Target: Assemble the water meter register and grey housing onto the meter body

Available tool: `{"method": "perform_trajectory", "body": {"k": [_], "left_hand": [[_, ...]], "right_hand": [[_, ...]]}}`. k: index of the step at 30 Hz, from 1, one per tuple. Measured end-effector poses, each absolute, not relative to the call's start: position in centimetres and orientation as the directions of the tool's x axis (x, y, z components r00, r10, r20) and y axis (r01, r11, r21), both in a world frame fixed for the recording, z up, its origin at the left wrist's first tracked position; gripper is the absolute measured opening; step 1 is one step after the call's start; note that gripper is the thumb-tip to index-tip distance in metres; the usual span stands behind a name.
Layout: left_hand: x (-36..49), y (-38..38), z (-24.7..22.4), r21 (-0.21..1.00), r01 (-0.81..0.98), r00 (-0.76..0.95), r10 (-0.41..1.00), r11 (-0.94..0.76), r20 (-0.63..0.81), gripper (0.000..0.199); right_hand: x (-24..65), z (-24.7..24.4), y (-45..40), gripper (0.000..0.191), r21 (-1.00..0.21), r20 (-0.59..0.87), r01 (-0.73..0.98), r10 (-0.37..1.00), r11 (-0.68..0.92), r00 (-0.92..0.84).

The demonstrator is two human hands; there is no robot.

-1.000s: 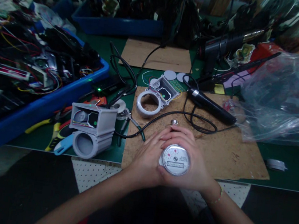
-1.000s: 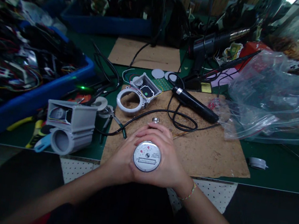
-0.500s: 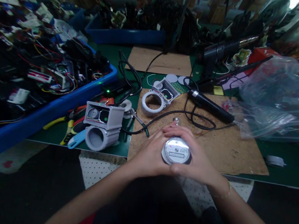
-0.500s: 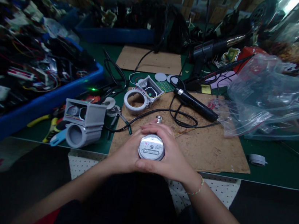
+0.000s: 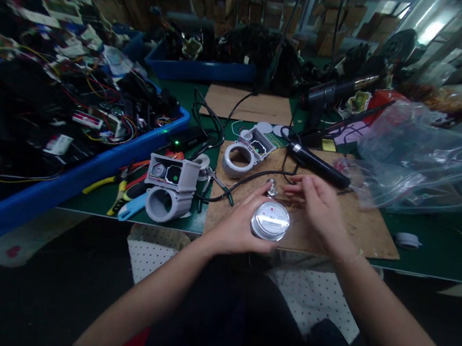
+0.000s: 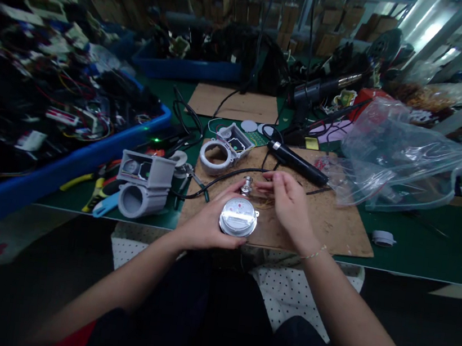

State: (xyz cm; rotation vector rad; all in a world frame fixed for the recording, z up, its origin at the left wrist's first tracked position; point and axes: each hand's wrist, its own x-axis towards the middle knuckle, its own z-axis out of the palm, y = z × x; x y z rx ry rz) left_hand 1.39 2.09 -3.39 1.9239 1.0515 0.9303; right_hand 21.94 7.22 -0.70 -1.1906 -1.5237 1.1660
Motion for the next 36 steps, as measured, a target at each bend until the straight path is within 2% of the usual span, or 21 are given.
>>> {"method": "perform_trajectory", "body": {"k": [2, 4, 6, 10, 12, 14, 19, 26, 28, 30, 31, 33, 34, 36], "left_hand": [[1.3, 1.9, -3.5, 0.862, 0.340, 0.395, 0.889, -0.376, 0.232, 0.089], [1.4, 1.4, -3.4, 0.877, 0.330, 0.368, 0.903, -0.350, 0.222, 0.096], [1.8, 0.6, -3.0, 0.880, 0.345, 0.311, 0.924, -0.327, 0.221, 0.095], [3.6, -1.1, -1.7, 0.843, 0.480, 0.120, 0.970, -0.243, 0.211, 0.087], [4.2, -1.4, -1.3, 0.826, 0.531, 0.040, 0.979, -0.191, 0.201, 0.075], [4.3, -1.3, -1.0, 0.809, 0.558, 0.029, 0.978, -0.186, 0.205, 0.062], [3.0, -0.6, -0.6, 0.772, 0.581, 0.146, 0.966, -0.258, 0.213, 0.060], [1.1, 0.2, -0.3, 0.827, 0.519, 0.259, 0.962, -0.217, 0.090, 0.061], [0.6, 0.4, -0.3, 0.846, 0.490, 0.296, 0.953, -0.212, 0.068, 0.065], [0.3, 0.5, -0.2, 0.845, 0.496, 0.317, 0.947, -0.202, 0.040, 0.072], [0.3, 0.4, -0.1, 0.836, 0.513, 0.316, 0.948, -0.195, 0.027, 0.078], [0.4, 0.3, -0.1, 0.804, 0.566, 0.285, 0.958, -0.184, 0.020, 0.088], [0.6, 0.3, -0.2, 0.792, 0.582, 0.262, 0.964, -0.184, 0.032, 0.087], [1.0, 0.3, -0.7, 0.809, 0.561, 0.206, 0.976, -0.175, 0.069, 0.075]], "right_hand": [[23.0, -0.7, 6.6, 0.052, -0.954, 0.054, 0.292, 0.997, 0.069, -0.059], [23.6, -0.8, 5.2, 0.059, -0.925, -0.057, 0.381, 0.990, -0.005, -0.126], [23.6, -1.1, 3.9, 0.068, -0.912, -0.175, 0.404, 0.960, -0.074, -0.219], [22.4, -2.1, 3.0, 0.066, -0.952, -0.247, 0.242, 0.941, -0.191, -0.231], [21.8, -2.4, 3.3, 0.063, -0.961, -0.270, 0.130, 0.937, -0.246, -0.220], [21.4, -2.4, 3.6, 0.062, -0.963, -0.268, 0.033, 0.942, -0.267, -0.200], [20.9, -2.7, 3.8, 0.052, -0.974, -0.175, -0.121, 0.975, -0.192, -0.136], [21.2, -3.8, 3.6, 0.042, -0.976, -0.105, -0.187, 0.993, -0.113, -0.054], [21.9, -3.8, 3.3, 0.034, -0.995, 0.027, -0.095, 0.998, 0.022, -0.052], [22.7, -3.6, 3.0, 0.028, -0.952, 0.267, 0.107, 0.950, 0.286, -0.163], [23.1, -3.5, 2.8, 0.036, -0.885, 0.365, 0.206, 0.897, 0.418, -0.249], [23.6, -3.5, 2.5, 0.071, -0.770, 0.429, 0.329, 0.825, 0.547, -0.367], [23.7, -3.6, 2.4, 0.087, -0.754, 0.420, 0.363, 0.827, 0.547, -0.375], [23.4, -3.9, 2.2, 0.103, -0.781, 0.383, 0.381, 0.861, 0.495, -0.334]]}}
